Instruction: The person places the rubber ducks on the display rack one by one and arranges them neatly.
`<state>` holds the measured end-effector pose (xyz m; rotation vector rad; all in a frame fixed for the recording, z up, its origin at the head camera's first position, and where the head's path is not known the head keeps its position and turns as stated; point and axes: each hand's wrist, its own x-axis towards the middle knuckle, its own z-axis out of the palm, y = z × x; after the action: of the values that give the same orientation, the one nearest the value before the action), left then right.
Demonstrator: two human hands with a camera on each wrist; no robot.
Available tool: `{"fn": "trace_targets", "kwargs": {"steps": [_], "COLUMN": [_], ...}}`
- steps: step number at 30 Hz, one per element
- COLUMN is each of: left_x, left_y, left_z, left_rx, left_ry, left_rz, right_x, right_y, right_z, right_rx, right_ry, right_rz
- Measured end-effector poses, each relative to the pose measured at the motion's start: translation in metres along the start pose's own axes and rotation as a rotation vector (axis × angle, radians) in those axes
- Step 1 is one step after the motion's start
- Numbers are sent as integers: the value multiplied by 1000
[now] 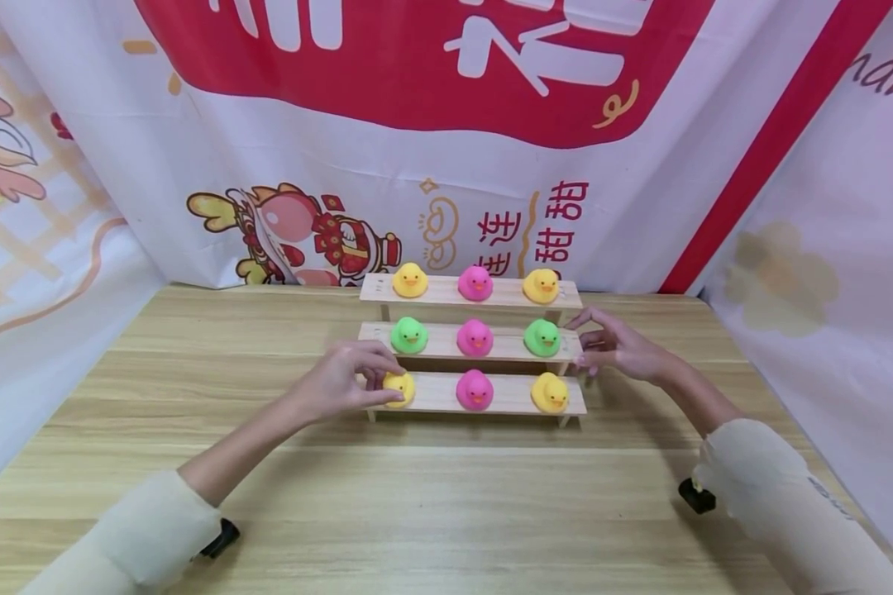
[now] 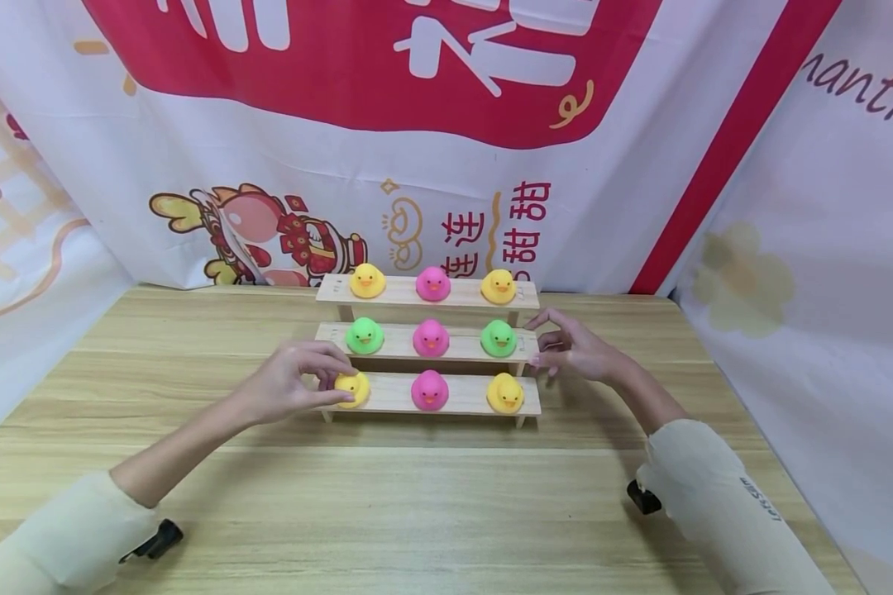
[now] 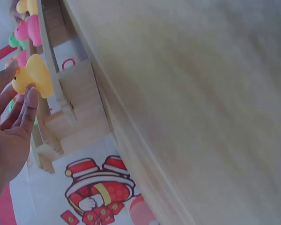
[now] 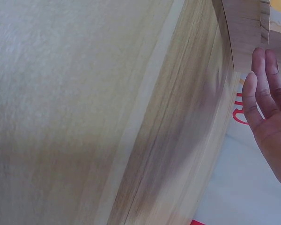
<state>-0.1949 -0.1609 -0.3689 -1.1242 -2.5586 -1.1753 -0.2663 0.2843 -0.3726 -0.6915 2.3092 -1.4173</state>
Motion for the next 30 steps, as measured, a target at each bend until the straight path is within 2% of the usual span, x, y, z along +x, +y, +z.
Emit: {"fn": "trace_targets", "kwargs": {"steps": [4, 13, 25, 30], "left_x": [2, 6, 9, 6], "left_y": [2, 4, 6, 6], "left_z": [7, 15, 14, 12], "left_rx": [0, 10, 26, 33], "left_ry": [17, 18, -14, -2], "left_rz": [9, -20, -59, -47], "right_x": [0, 1, -1, -2], "right_y": [-1, -1, -1, 0], "right_z": [0, 1, -1, -1], "right_rx": [7, 4, 7, -6], "right_ry": [-2, -3, -2, -4], "right_rz": [-2, -13, 1, -1]}}
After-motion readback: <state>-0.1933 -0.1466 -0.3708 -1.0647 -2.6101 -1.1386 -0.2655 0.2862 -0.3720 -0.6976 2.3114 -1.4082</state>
